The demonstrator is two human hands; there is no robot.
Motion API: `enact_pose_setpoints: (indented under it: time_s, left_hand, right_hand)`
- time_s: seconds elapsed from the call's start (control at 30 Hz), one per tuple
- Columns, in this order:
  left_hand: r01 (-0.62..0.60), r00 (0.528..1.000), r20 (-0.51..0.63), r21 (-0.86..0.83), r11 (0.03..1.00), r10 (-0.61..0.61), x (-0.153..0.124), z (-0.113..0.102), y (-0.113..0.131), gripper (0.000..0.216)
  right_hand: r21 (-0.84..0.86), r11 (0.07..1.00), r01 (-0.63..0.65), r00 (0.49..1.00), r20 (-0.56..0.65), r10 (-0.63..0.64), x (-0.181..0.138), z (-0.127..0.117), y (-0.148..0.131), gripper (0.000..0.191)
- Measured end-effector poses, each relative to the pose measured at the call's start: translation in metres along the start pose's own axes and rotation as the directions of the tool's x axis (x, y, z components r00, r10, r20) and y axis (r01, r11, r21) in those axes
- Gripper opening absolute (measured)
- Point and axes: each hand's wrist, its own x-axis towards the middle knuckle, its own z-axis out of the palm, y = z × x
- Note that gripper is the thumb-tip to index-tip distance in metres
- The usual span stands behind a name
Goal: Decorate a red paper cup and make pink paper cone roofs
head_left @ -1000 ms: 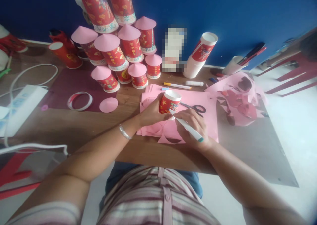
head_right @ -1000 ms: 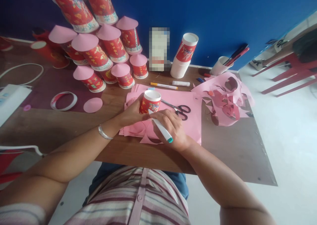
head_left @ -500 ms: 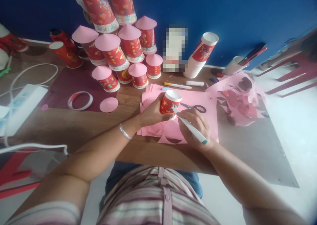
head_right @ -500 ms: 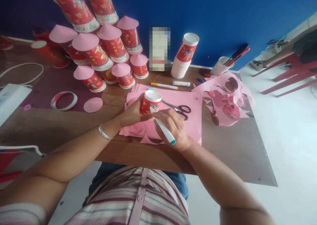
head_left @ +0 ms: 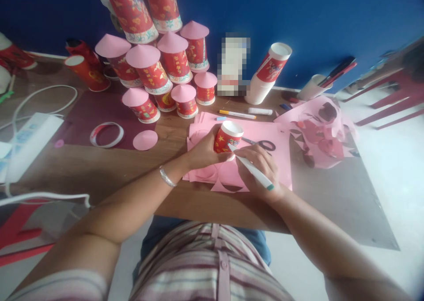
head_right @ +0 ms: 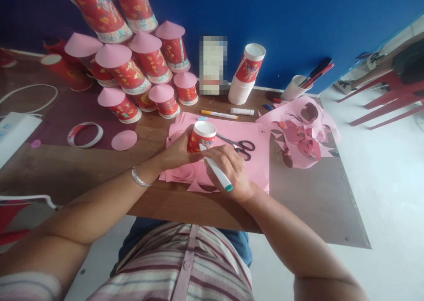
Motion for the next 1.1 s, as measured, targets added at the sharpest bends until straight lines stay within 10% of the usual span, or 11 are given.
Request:
enact_pose_setpoints:
  time_s: [1.1]
  left_hand:
    - [0.143, 0.988, 0.119, -0.442, 0.885, -0.100, -0.001, -0.006, 0.016, 0.040]
  right_hand:
    - [-0.010, 0.999, -0.031, 0.999, -0.041, 0.031, 0.005, -0.006, -0.001, 0.029]
